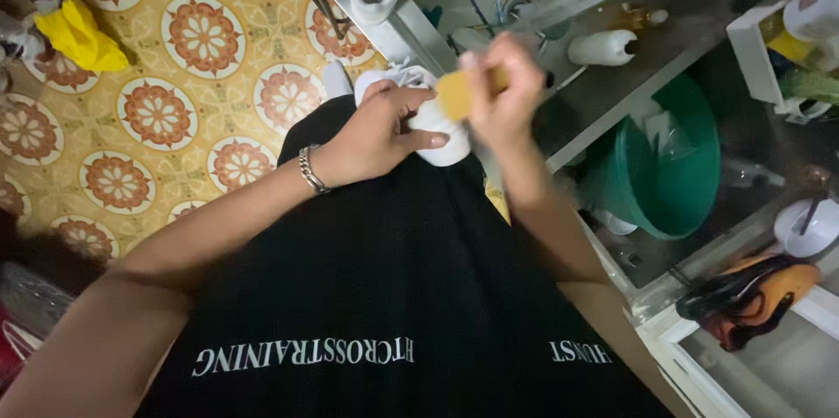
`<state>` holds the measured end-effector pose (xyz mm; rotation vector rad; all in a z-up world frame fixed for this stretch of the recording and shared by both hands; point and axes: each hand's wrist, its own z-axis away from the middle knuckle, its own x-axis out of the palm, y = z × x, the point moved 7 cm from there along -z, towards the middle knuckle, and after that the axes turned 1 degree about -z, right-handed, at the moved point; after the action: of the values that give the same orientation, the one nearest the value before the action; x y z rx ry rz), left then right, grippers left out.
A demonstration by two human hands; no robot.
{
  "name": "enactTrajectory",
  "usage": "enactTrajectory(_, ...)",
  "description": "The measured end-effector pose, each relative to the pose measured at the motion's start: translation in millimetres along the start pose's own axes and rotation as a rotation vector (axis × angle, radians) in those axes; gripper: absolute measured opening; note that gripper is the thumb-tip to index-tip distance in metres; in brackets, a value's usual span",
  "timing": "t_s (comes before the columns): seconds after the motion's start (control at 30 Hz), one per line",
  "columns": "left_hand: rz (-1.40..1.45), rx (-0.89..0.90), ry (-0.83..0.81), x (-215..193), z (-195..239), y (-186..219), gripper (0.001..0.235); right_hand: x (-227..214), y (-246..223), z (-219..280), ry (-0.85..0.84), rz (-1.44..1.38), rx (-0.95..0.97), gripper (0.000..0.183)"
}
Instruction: The person scrubs a white sneaker with a brush over a sink, then switches to a second white sneaker with blue accents and continues scrubbing. The person holds each shoe with one hand and brushes with the other, rotating the shoes to clean different areas.
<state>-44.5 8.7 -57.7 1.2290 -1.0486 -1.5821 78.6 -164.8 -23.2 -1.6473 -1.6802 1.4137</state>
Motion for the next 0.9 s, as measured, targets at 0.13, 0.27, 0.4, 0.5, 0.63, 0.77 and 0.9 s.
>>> enactTrajectory(0.13,-0.070,0.031,-0.016,6.2,1.7,-11.9,0.037,19.8,-35.2,2.9,-0.017,-0.122,-0.099,0.039)
enactTrajectory(0.27,-0.002,0.045,-0.035,-6.1,-4.4,30.5,0.040,-3.8,29.6,14.3,0.049,-0.028,0.042,0.033)
enactTrajectory(0.4,-0.016,0.067,-0.026,3.5,-0.3,-7.0,0.017,27.5,-52.1,5.8,-0.061,-0.102,-0.097,0.042)
enactTrajectory(0.5,0.005,0.054,-0.075,-2.7,-6.1,10.4,0.031,9.6,17.9,15.8,0.031,-0.075,-0.058,0.042)
enactTrajectory(0.63,0.045,0.057,-0.103,-6.9,-6.7,22.7,0.020,12.5,-39.0,6.4,0.018,-0.009,-0.077,0.040)
enactTrajectory(0.77,0.097,0.111,-0.136,-4.7,-12.1,2.0,0.039,-3.0,9.7,20.7,0.127,-0.058,-0.052,0.036)
enactTrajectory(0.9,0.114,0.149,-0.107,0.1,-14.6,14.0,0.048,-1.0,-36.0,5.8,0.134,0.068,-0.087,0.039)
